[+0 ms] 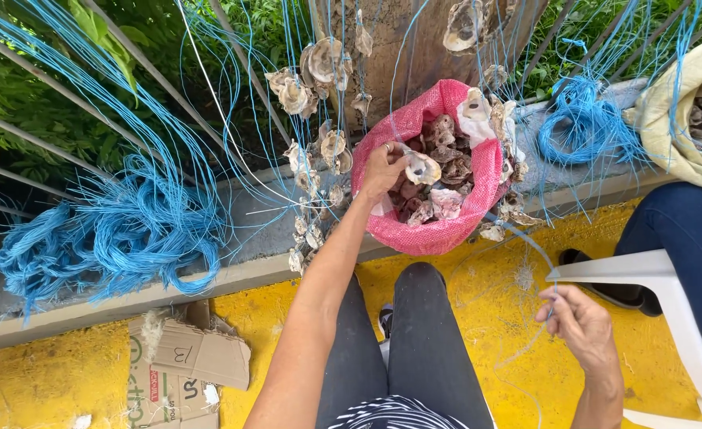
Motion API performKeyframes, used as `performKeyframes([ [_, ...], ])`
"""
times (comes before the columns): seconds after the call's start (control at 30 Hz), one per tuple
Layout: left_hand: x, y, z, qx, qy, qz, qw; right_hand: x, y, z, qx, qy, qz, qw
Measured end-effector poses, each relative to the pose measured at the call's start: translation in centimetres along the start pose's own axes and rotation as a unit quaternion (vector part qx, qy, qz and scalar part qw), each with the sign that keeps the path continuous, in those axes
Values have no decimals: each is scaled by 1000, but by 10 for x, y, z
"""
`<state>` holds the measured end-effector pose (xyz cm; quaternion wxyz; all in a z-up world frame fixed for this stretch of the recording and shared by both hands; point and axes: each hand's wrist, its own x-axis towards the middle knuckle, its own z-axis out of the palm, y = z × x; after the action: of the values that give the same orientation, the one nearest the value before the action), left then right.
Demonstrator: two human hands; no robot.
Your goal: Threading twine through empty oyster shells to create strings for aquaculture.
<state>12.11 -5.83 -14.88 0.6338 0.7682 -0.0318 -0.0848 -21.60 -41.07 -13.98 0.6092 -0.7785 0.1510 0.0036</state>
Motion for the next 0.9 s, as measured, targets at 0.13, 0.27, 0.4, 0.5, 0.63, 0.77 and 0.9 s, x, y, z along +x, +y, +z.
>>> performKeyframes([
  [0.13, -3, -8, 9, -88, 2, -59, 994, 8, -56, 24, 109, 19, -84, 990],
  [0.27, -8, -35, 19, 89, -34, 18, 995, 12, -71, 37, 201, 32, -125, 971],
  [0.4, -32, -14, 24, 494, -77, 85, 862, 14, -73, 45, 177, 16, -118, 977],
  [0.5, -22, -40, 23, 634, -31, 174, 753, 12, -68, 45, 148, 14, -109, 983],
  [0.63, -18, -44, 12, 660, 31, 197, 724, 13, -58, 41, 150, 9, -107, 983],
  [0.77, -21, -33, 7, 596, -8, 175, 784, 14, -52, 41, 150, 13, -101, 983],
  [0.9, -19, -21, 0, 543, -43, 173, 820, 14, -54, 41, 150, 12, -105, 983],
])
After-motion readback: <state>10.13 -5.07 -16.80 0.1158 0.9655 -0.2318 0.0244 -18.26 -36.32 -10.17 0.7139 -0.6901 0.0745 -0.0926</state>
